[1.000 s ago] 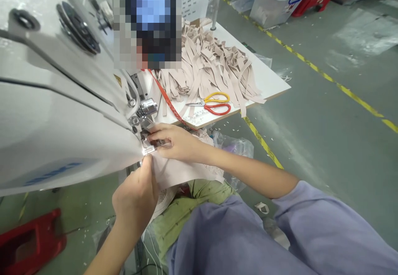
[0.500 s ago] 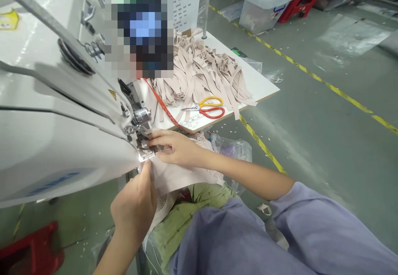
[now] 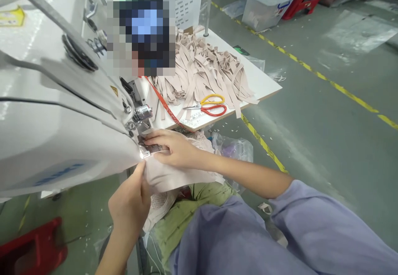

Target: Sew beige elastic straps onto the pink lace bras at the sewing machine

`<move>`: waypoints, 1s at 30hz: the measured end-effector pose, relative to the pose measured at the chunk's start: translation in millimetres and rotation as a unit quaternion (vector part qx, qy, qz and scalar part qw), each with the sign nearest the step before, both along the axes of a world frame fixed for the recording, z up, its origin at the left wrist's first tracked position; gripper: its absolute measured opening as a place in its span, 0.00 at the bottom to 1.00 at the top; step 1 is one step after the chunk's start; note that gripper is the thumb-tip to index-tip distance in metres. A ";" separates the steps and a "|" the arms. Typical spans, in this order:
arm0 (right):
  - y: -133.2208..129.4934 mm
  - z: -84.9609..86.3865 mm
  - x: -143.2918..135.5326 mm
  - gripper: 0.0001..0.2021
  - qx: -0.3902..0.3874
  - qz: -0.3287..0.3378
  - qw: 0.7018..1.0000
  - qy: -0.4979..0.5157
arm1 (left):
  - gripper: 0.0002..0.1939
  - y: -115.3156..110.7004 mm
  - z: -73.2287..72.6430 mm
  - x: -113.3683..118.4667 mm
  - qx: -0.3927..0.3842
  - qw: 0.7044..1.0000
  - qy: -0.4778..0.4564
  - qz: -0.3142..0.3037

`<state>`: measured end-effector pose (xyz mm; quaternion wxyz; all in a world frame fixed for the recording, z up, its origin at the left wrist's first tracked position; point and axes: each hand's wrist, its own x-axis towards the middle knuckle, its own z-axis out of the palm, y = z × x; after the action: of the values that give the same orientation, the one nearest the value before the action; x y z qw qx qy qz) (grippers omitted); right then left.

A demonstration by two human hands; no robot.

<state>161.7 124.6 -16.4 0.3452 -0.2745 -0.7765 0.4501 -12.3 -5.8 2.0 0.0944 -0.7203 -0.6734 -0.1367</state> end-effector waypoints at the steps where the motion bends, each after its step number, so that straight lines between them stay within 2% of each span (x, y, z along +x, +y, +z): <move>1: -1.6 -1.4 0.2 0.20 -0.009 -0.005 1.000 0.005 | 0.15 -1.3 0.0 -0.9 -0.009 1.000 -0.028 0.008; 4: -5.8 -7.0 7.1 0.20 -0.047 -0.035 0.998 0.002 | 0.13 -5.2 1.2 -2.1 -0.027 0.985 -0.163 0.053; 6: -8.4 -11.3 14.6 0.20 -0.059 -0.052 0.997 -0.019 | 0.15 -6.7 3.9 -3.6 -0.047 0.958 -0.268 0.092; 8: -13.2 -14.1 21.8 0.15 -0.057 -0.045 0.996 -0.052 | 0.17 -6.7 8.2 -6.5 -0.091 0.927 -0.349 0.102; 10: -24.2 -13.5 28.0 0.12 -0.063 -0.029 0.994 -0.081 | 0.18 -6.1 12.5 -9.4 -0.154 0.900 -0.398 0.086; 12: -43.7 -9.3 32.9 0.14 -0.093 -0.001 0.992 -0.086 | 0.18 -6.7 14.9 -10.3 -0.228 0.869 -0.438 0.047; 14: -69.8 -3.1 35.6 0.15 -0.149 0.055 0.985 -0.062 | 0.17 -11.0 14.4 -9.5 -0.291 0.819 -0.494 -0.006; 16: -96.5 2.0 33.8 0.15 -0.217 0.114 0.969 -0.019 | 0.17 -20.7 12.8 -10.8 -0.315 0.769 -0.556 -0.026; 17: -107.8 3.0 30.2 0.15 -0.254 0.129 0.958 0.002 | 0.17 -27.6 12.8 -13.6 -0.308 0.755 -0.579 -0.016; 19: -123.4 0.9 16.0 0.16 -0.327 0.146 0.933 0.029 | 0.18 -44.2 15.9 -24.0 -0.267 0.760 -0.591 0.036; 22: -130.2 -9.7 -23.7 0.23 -0.424 0.200 0.879 0.081 | 0.16 -68.6 29.2 -46.2 -0.210 0.804 -0.549 0.094; 24: -128.3 -16.5 -55.4 0.28 -0.505 0.219 0.822 0.148 | 0.15 -78.5 38.0 -59.4 -0.204 0.828 -0.511 0.111; 26: -124.9 -21.9 -80.8 0.23 -0.597 0.187 0.754 0.199 | 0.15 -81.4 40.2 -69.4 -0.219 0.841 -0.481 0.112; 27: -123.1 -25.1 -88.9 0.19 -0.630 0.161 0.730 0.212 | 0.15 -80.7 37.6 -73.3 -0.229 0.845 -0.471 0.109; 28: -121.6 -29.0 -93.7 0.16 -0.647 0.133 0.718 0.220 | 0.15 -78.9 32.3 -76.4 -0.241 0.847 -0.461 0.105; 29: -120.6 -34.1 -95.4 0.15 -0.645 0.103 0.723 0.223 | 0.15 -76.5 24.4 -78.5 -0.244 0.854 -0.448 0.105; 30: -120.0 -40.4 -94.6 0.14 -0.625 0.072 0.744 0.225 | 0.13 -73.8 14.2 -79.3 -0.230 0.867 -0.427 0.114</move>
<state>67.0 4.6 -56.8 0.2276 -0.2626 -0.2388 0.9068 -91.6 -79.5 16.2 -0.3558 -0.5113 -0.7375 -0.2609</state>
